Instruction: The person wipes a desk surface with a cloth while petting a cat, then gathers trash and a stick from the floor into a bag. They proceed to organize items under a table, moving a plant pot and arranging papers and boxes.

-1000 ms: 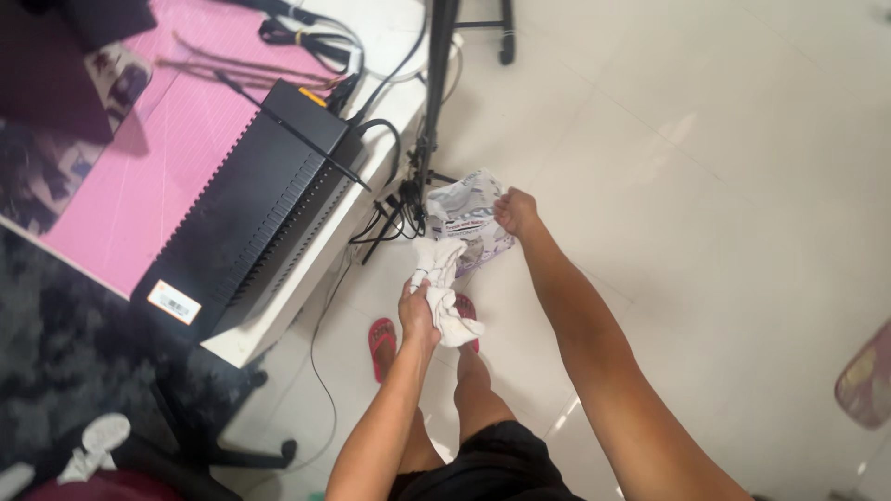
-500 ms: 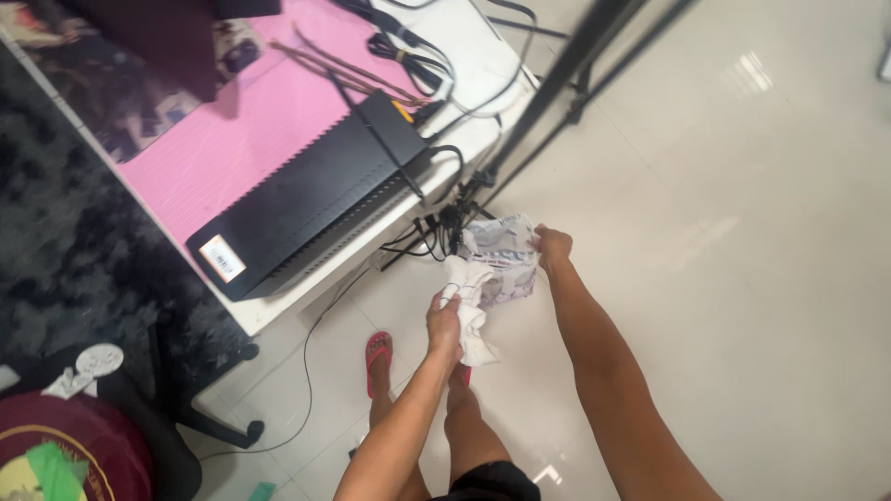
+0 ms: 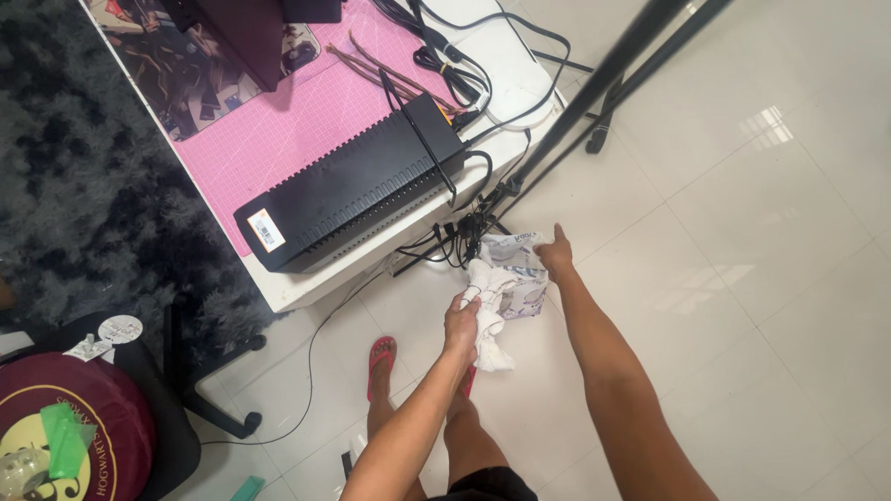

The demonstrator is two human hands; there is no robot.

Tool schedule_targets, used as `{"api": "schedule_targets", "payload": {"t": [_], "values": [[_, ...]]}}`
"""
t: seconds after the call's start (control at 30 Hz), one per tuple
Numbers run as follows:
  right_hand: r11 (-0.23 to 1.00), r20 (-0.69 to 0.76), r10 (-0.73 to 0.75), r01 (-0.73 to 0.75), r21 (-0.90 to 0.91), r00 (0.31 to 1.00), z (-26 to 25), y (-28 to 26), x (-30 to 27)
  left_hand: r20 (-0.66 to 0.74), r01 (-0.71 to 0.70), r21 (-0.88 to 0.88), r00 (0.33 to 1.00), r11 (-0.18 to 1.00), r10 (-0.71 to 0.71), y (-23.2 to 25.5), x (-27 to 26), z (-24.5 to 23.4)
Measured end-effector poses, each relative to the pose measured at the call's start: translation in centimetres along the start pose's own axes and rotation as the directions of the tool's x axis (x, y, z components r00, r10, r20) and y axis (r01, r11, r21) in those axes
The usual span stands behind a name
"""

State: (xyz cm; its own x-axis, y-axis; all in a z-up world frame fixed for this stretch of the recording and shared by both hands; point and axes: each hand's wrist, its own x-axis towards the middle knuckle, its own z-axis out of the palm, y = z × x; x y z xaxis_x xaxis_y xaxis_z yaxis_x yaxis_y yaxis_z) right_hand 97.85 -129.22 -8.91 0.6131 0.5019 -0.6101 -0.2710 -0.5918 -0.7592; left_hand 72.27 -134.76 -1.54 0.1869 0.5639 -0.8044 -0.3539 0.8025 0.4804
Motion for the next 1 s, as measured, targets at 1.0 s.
{"api": "schedule_targets", "payload": {"t": [1.0], "values": [[0.708, 0.442, 0.172, -0.423, 0.566, 0.880, -20.8, 9.0, -14.1, 0.608, -0.620, 0.743, 0.783, 0.252, 0.134, -9.3, -4.6, 13.1]]}}
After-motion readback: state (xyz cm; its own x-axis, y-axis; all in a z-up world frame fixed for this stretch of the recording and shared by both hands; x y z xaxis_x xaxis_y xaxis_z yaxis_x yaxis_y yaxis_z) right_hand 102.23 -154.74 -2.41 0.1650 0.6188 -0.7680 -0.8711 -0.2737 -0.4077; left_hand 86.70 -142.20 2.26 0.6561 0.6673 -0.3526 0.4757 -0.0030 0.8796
